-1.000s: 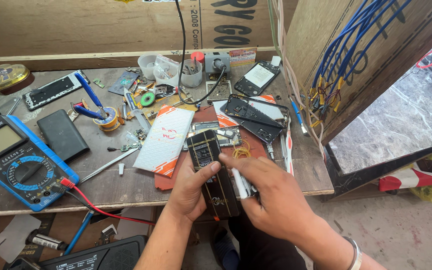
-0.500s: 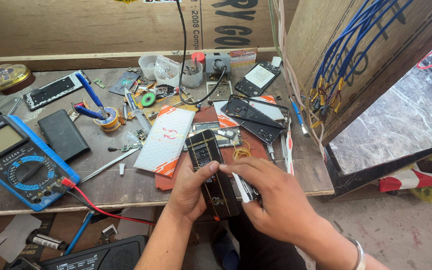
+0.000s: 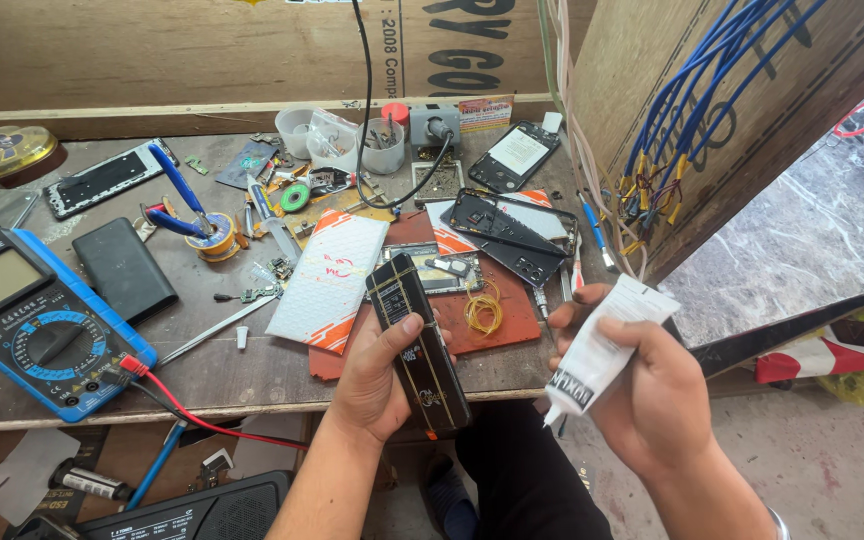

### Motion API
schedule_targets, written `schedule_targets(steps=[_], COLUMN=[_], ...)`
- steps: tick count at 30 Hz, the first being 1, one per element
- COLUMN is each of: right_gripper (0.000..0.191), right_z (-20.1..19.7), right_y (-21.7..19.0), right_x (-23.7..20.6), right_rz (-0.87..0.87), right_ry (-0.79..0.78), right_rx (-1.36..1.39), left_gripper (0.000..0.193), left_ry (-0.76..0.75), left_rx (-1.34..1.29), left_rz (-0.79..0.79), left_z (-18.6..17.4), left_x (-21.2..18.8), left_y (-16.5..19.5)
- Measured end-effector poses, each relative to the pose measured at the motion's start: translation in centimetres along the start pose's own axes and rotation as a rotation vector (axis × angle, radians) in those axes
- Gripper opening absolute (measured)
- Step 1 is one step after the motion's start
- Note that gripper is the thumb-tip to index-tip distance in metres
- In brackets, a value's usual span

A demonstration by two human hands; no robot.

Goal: The person secures a disassembled mobile phone with a rubber band and then applies adhesive from a tube along the edges of the device. They manipulate the phone and the adhesive tube throughout the process.

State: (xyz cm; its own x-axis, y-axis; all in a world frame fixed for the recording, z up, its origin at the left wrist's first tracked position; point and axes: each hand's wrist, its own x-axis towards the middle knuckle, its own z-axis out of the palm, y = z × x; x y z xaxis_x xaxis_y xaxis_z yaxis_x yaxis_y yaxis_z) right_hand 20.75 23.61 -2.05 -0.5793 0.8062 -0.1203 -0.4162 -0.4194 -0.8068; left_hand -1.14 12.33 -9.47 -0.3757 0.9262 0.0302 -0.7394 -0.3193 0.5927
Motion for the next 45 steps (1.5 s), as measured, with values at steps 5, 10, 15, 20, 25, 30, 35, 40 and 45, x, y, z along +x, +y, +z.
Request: schedule_targets(steps=[5,10,15,20,25,30,35,40,45], right_gripper=[0.032,0.037,0.039,0.029,0.036,0.036,0.032,0.031,0.029], right_z=[0.4,0.0,-0.5,-0.6,-0.8,-1.1,-1.3,-1.5,-1.7], right_y=[1.1,2.3,2.7,2.7,3.1,3.1,3.4,3.7,3.8], right_x=[0.9,0.5,0.1,-0.1,-1.1,-1.3,-1.1,-1.0,-0.9], right_rz=[0.127,0.145,0.088,0.145,0.134,0.136,0.196,0.227,0.239], right_ry=[0.151,0.168,0.004,-0.005,0.12,0.098,0.146,0.177,0.206], right_rx=[0.117,0.113,0.156,0.181,0.09,0.096,0.129,0.126,0.109], left_gripper=[0.048,0.052,0.051,0.053,0.053,0.042,0.038,0.039,0.054], left_ry=[-0.043,-0.004,0.011,-0.017,-0.018,-0.066,-0.072,-0.072,-0.004], left_rx=[0.013,0.037,0.006,0.005,0.009,-0.058,-0.057,-0.033,0.076], left_rz=[0.008,0.007,-0.001,0.024,0.033,-0.023,-0.033,-0.037,-0.032], left_z=[-0.2,-0.1,-0.1,0.0,-0.2,-0.9,-1.2,-0.7,0.3], left_x=[0.0,0.0,0.0,-0.1,-0.1,0.0,-0.1,-0.2,-0.5], left_y=[-0.1,-0.2,0.0,0.0,-0.1,-0.1,-0.2,0.1,0.1])
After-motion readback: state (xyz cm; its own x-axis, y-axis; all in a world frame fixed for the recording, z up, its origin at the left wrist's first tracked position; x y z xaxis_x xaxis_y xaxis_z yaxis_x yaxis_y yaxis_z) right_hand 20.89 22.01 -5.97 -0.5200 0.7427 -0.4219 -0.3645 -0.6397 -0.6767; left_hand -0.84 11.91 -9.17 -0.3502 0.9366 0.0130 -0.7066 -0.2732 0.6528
